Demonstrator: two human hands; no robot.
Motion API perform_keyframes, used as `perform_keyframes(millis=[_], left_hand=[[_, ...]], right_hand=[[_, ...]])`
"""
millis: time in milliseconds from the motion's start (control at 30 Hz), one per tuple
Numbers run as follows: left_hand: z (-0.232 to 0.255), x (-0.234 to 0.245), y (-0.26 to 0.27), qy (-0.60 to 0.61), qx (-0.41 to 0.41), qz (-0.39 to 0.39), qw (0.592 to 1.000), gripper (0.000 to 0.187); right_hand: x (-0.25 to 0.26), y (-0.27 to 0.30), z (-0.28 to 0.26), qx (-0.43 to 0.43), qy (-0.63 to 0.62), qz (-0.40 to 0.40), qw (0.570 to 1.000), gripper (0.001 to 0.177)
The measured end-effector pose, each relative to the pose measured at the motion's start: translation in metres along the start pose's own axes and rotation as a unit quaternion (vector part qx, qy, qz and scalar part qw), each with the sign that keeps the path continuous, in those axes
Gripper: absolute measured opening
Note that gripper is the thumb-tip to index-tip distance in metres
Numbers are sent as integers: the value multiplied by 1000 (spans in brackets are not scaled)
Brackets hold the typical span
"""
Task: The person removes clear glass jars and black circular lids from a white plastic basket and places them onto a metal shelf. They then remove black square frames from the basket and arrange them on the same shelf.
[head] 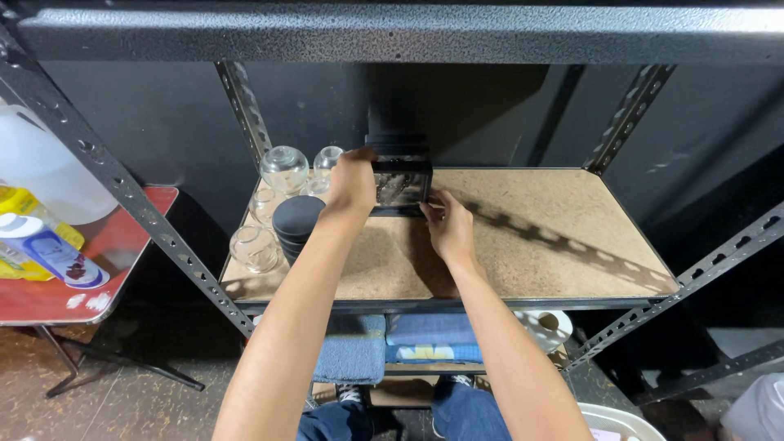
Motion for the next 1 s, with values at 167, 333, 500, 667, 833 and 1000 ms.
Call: perform_keyframes(millis=[167, 333, 500, 667, 833, 1000], left_hand=[[2, 4, 4, -72, -31, -1, 997, 38], [10, 5, 15, -172, -69, -7, 983, 34], [16, 1, 18, -260, -106, -7, 960, 40], [9, 1, -4, -304, -147, 18, 941, 38], [19, -2, -2, -325, -172, 33, 929, 37], [32, -5, 22, -448, -210, 78, 865, 45]], right_hand=[[1, -1, 2, 3, 20, 5, 1000, 34], [-2, -2, 4, 2, 44, 5, 999, 36], [-1, 1, 7, -2, 2, -2, 1000, 44], [-2, 3, 4, -11, -10, -11, 1000, 52], [-3, -2, 11, -13, -7, -13, 1000, 57], [-3, 1, 7, -18, -11, -5, 1000, 61]])
Point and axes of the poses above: each hand's wrist, its own y-axis away from the middle knuckle, its own x-axis out of the back of the hand, z = x × y, the point moved 5 cm from there along -y, towards the middle knuckle, and after that the axes turned 11 degrees about -z, right-handed, at the moved point
